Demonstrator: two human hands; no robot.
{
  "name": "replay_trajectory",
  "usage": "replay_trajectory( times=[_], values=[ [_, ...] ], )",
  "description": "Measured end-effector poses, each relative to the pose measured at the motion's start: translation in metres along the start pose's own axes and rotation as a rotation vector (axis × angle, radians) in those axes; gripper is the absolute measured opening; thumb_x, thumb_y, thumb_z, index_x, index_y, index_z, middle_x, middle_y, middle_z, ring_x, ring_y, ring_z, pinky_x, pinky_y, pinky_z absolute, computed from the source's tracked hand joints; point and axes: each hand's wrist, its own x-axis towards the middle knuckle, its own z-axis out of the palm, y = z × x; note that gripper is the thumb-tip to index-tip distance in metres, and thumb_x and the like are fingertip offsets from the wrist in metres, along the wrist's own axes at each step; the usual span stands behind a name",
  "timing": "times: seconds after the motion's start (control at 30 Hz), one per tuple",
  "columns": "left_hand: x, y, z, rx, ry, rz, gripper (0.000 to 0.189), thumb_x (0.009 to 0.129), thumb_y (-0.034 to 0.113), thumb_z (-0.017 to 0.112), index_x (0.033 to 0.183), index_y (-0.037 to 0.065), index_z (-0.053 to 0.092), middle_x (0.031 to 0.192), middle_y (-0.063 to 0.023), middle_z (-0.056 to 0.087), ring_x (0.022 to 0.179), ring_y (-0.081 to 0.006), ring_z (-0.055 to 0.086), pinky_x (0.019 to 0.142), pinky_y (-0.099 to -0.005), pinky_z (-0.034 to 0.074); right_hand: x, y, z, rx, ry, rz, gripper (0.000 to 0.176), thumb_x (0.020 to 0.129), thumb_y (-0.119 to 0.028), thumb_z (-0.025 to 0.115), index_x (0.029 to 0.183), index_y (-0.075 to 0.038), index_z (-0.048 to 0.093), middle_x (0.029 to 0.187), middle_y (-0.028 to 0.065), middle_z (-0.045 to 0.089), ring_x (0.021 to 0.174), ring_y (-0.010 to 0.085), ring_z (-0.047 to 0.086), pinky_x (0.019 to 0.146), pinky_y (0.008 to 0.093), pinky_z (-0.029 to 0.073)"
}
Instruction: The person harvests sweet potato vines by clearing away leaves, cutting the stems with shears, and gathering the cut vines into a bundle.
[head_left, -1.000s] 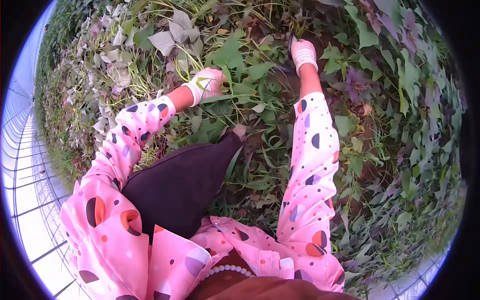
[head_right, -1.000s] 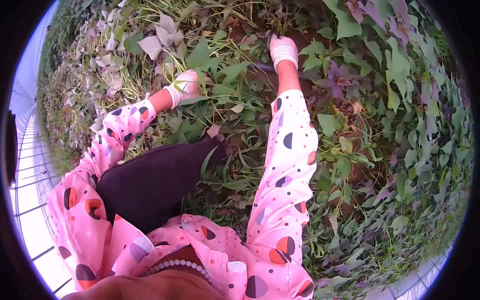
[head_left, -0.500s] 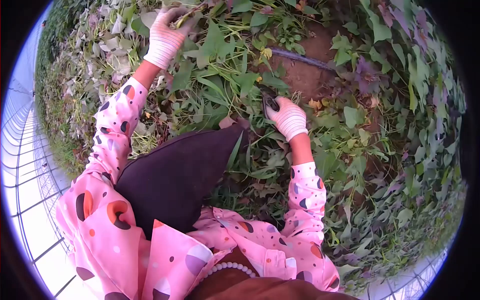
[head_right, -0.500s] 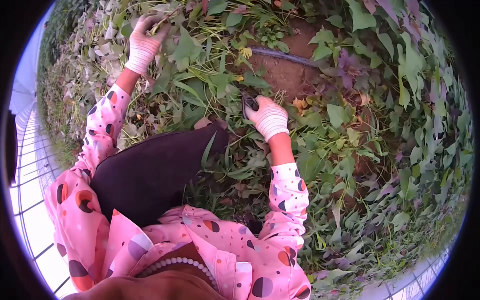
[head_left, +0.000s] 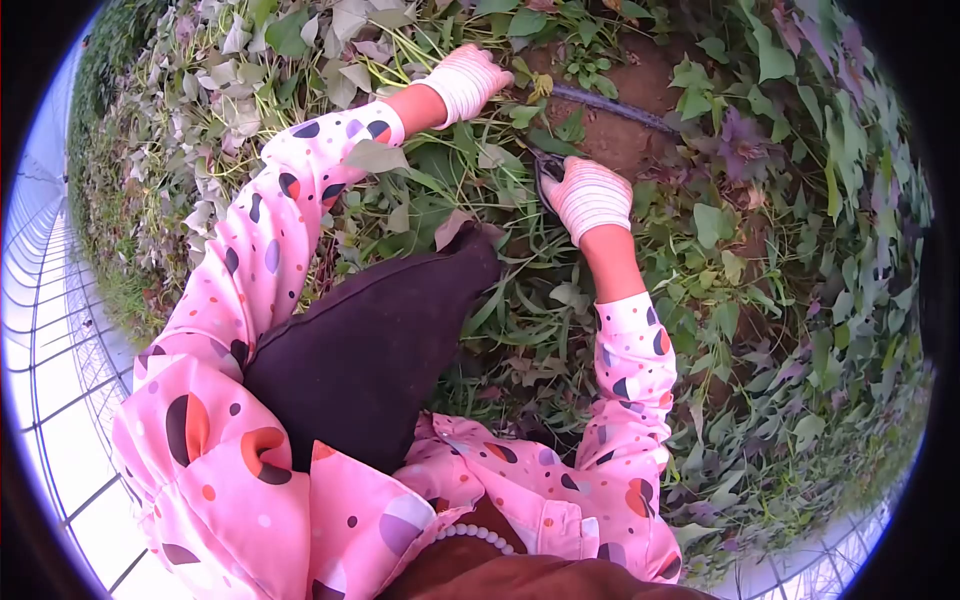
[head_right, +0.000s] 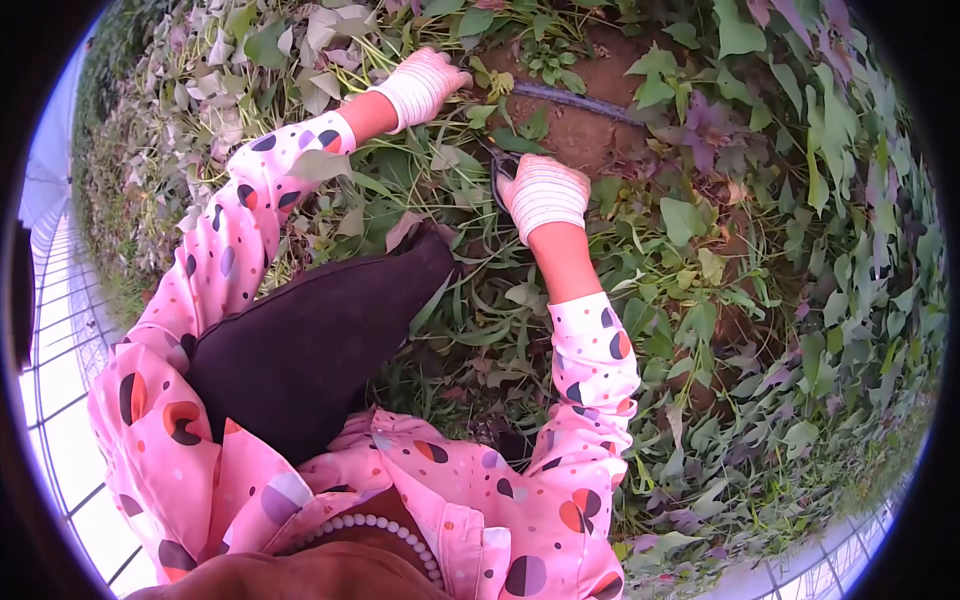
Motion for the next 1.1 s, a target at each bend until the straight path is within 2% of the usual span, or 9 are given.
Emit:
replay_trajectory(
  times=[0.1,0.17,0.33,0.6,0.8,0.9,1.0,1.03,1.1],
  values=[
    [0.005,0.000,0.005,0.064,-0.008,0.023,0.027,0.068,0.009,0.064,0.095,0.009,0.068,0.086,-0.0098,0.066,0.093,-0.0280,0.061,0.082,-0.0383,0.047,0.003,-0.003,-0.017,-0.077,-0.086,-0.023,0.049,0.081,-0.050,0.054,0.095,-0.005,0.069,0.093,0.0191,0.067,0.088,0.0349,0.064,0.079,0.0427,0.051],
    [0.007,-0.003,0.007,0.051,0.016,0.019,0.022,0.069,0.011,0.064,0.090,0.009,0.069,0.085,-0.0094,0.066,0.093,-0.0275,0.061,0.082,-0.0388,0.047,0.005,0.000,-0.024,-0.143,-0.191,-0.167,0.048,0.081,-0.048,0.054,0.091,-0.004,0.070,0.090,0.0191,0.067,0.086,0.0345,0.065,0.080,0.0421,0.051],
    [0.004,0.000,0.011,0.060,-0.008,0.005,0.024,0.067,0.013,0.069,0.091,0.010,0.068,0.085,-0.0089,0.066,0.093,-0.0268,0.062,0.084,-0.0388,0.046,0.010,0.022,-0.052,-0.083,-0.146,-0.003,0.048,0.082,-0.048,0.052,0.096,-0.007,0.070,0.092,0.0182,0.067,0.087,0.0331,0.065,0.081,0.0404,0.051],
    [-0.003,0.008,0.001,0.019,0.008,-0.024,0.025,0.065,0.013,0.066,0.090,0.010,0.069,0.086,-0.0074,0.066,0.092,-0.0267,0.061,0.083,-0.0390,0.046,0.046,-0.006,0.001,-0.197,-0.187,-0.104,0.045,0.082,-0.048,0.056,0.099,-0.009,0.071,0.100,0.0123,0.069,0.095,0.0265,0.066,0.083,0.0395,0.051],
    [-0.014,0.008,-0.001,0.006,0.051,-0.019,0.029,0.065,0.011,0.065,0.093,0.010,0.068,0.089,-0.0067,0.064,0.094,-0.0261,0.059,0.085,-0.0383,0.045,0.041,-0.015,-0.001,-0.161,-0.146,-0.171,0.039,0.080,-0.040,0.058,0.091,-0.005,0.071,0.092,0.0191,0.068,0.087,0.0325,0.067,0.077,0.0416,0.053],
    [-0.032,-0.012,-0.003,-0.034,0.217,-0.084,0.026,0.073,0.013,0.061,0.097,0.011,0.067,0.094,-0.0069,0.066,0.098,-0.0246,0.059,0.086,-0.0368,0.045,0.038,-0.004,0.023,-0.103,-0.085,-0.137,0.036,0.081,-0.038,0.056,0.092,-0.007,0.070,0.088,0.0193,0.068,0.082,0.0344,0.066,0.074,0.0437,0.053],
    [-0.061,-0.054,-0.016,-0.327,0.492,-0.481,0.026,0.082,0.024,0.064,0.103,0.009,0.064,0.095,-0.0154,0.065,0.093,-0.0336,0.062,0.081,-0.0425,0.049,0.029,0.008,0.043,-0.023,-0.019,-0.104,0.039,0.082,-0.043,0.056,0.094,-0.008,0.068,0.088,0.0192,0.067,0.084,0.0347,0.066,0.075,0.0448,0.052],
    [-0.075,-0.082,-0.007,-0.316,0.663,-0.591,0.031,0.083,0.028,0.065,0.106,0.008,0.062,0.099,-0.0166,0.065,0.093,-0.0346,0.062,0.080,-0.0425,0.049,0.025,0.010,0.045,0.027,-0.012,-0.090,0.041,0.082,-0.045,0.054,0.094,-0.008,0.068,0.089,0.0197,0.067,0.085,0.0349,0.065,0.076,0.0448,0.051],
    [-0.103,-0.134,-0.009,-0.262,0.775,-0.802,0.036,0.086,0.030,0.065,0.114,0.008,0.058,0.102,-0.0182,0.066,0.093,-0.0362,0.063,0.080,-0.0391,0.050,0.022,0.014,0.043,0.075,0.008,-0.076,0.044,0.083,-0.047,0.053,0.095,-0.008,0.067,0.089,0.0202,0.067,0.086,0.0352,0.065,0.077,0.0448,0.051]
  ],
)
